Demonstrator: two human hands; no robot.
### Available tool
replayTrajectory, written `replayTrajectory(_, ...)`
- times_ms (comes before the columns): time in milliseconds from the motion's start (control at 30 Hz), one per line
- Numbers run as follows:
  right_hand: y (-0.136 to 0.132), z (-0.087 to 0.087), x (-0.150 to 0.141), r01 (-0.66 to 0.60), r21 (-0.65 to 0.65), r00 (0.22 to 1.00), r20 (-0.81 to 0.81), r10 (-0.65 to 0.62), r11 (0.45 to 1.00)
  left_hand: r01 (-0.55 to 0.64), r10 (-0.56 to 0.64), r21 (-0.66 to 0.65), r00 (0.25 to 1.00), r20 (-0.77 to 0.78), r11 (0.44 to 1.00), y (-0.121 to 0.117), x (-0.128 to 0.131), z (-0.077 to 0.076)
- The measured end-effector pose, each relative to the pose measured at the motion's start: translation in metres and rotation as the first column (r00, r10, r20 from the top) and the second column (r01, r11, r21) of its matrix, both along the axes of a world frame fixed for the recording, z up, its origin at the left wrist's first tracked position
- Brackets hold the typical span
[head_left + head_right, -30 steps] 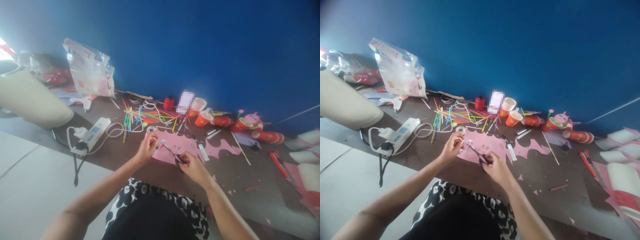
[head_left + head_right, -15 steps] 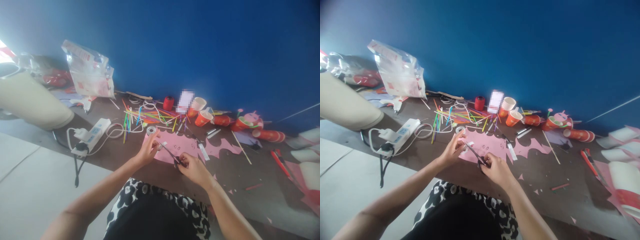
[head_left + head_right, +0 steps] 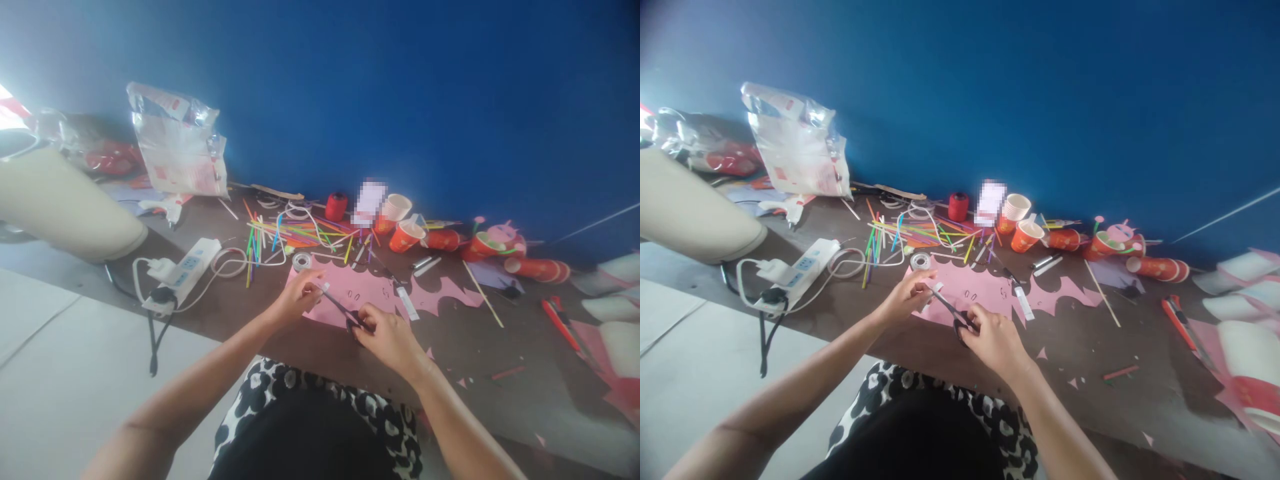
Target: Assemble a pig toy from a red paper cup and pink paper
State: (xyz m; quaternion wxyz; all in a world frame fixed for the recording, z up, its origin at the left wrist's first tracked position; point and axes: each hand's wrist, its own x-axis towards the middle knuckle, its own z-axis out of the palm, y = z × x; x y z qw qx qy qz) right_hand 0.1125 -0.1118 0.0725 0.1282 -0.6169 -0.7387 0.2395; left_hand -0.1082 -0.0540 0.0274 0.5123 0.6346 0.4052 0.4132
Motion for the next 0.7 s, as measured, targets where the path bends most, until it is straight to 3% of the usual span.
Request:
replayTrajectory(200,0.001,0.000,0.001,0.002,-0.009,1.000,0.006,-0.002,1.000,0.142,-0.133,-0.294,0.990,0.052,0.945,0.005,-0.003,0.011)
replayTrajectory(367,-0.001,0.005,-0.001,-0.012,0.003,0.999,0.044,0.011,1.000,0.031,-0.025,-0.415,0.999,0.020,0.909,0.004,-0.001,0.017)
replayTrajectory(567,-0.004,0.012,-0.006,-0.063,0.059,0.988,0.144,0.054,0.996,-0.034,0.040,-0.437,0.999,0.004,0.899,0.000,0.004,0.022)
replayTrajectory(700,-0.011,0.012,-0.002,-0.044,0.087,0.988,0.150,0.031,0.995,-0.142,0.131,-0.325,0.990,-0.053,0.935,-0.003,0.006,0.021)
